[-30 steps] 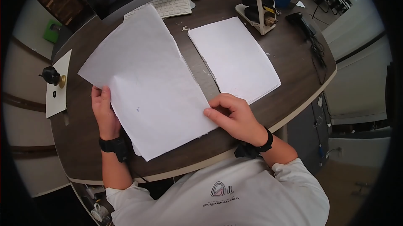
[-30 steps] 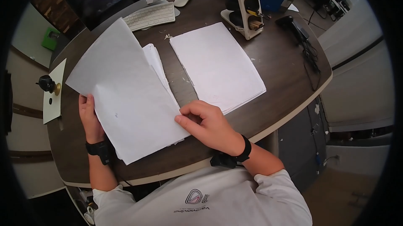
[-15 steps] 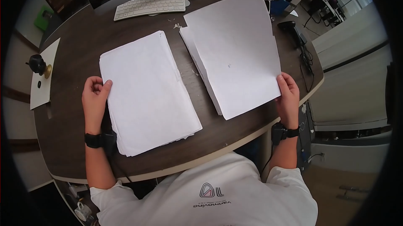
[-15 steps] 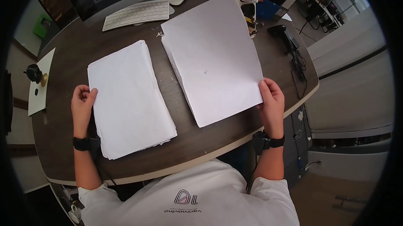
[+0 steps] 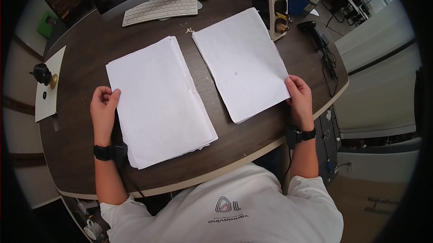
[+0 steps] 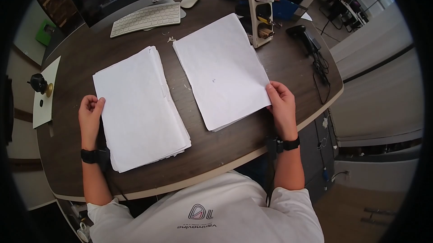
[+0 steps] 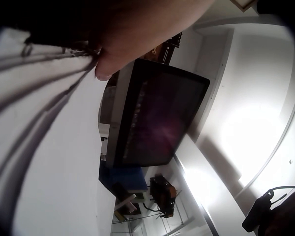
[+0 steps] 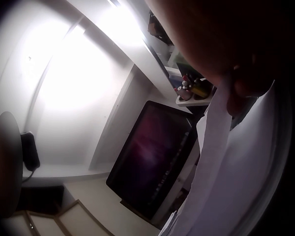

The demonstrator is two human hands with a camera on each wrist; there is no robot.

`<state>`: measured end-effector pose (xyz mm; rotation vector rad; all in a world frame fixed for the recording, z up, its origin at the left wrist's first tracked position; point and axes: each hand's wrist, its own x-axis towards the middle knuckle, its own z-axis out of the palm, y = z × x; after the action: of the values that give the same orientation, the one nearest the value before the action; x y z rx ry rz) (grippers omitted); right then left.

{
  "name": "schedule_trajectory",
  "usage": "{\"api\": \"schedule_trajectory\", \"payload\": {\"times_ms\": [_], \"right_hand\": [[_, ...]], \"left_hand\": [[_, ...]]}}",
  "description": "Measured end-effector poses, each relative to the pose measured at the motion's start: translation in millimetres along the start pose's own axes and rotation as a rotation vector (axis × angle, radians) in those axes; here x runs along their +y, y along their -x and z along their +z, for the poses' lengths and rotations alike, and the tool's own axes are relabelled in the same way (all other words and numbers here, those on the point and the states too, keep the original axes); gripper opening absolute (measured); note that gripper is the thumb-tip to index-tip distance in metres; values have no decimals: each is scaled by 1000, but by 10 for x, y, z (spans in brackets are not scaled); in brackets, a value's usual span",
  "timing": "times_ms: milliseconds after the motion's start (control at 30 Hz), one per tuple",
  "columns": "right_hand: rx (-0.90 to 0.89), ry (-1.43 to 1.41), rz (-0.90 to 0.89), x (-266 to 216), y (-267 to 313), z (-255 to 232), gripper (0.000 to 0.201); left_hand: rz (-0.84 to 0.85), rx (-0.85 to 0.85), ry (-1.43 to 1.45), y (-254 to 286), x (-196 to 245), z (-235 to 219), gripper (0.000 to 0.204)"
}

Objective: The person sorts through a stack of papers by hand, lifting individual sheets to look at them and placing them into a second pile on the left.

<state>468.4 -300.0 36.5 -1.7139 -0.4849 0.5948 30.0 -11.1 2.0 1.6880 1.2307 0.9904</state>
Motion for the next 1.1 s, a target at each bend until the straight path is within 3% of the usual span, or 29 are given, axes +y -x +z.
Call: {"api": "schedule_trajectory", "payload": {"times_ms": [300, 367, 400, 467, 500, 600, 667, 733, 800, 867, 900, 1100], "right_hand": [[4, 67, -53, 109, -94, -41, 28], [49, 280, -324, 204, -136, -49, 28], [50, 280, -323, 151, -87, -34, 28], [279, 852, -573, -73, 121, 39, 26], [278, 852, -574, -145, 196, 74, 26], [195, 699, -474, -308, 427, 236, 27], [-145, 680, -468, -378, 568, 386, 38], [-288, 835, -934, -311, 549, 543, 50], [-356, 817, -863, -276, 602, 647, 57], [-507, 849, -1012, -256, 640, 739, 56], [-564, 877, -995, -236, 647, 767, 55], [-558, 853, -891, -218, 605, 815, 54]], "left_hand": [[28, 15, -12, 2, -4, 3, 19], [23, -2, 7, -1, -15, -20, 20], [19, -16, 26, -1, -14, -29, 20], [23, -23, 29, 7, 12, -40, 19], [28, -29, 32, 10, 21, -42, 18], [48, -13, 89, 25, 74, -16, 17], [64, -14, 77, 29, 68, -30, 16], [85, -16, 76, 16, 84, -29, 17], [94, -10, 94, 39, 93, -36, 18], [104, -8, 97, 36, 80, -30, 18], [111, -5, 100, 37, 72, -21, 18], [122, 27, 134, 48, 85, -4, 18]]}}
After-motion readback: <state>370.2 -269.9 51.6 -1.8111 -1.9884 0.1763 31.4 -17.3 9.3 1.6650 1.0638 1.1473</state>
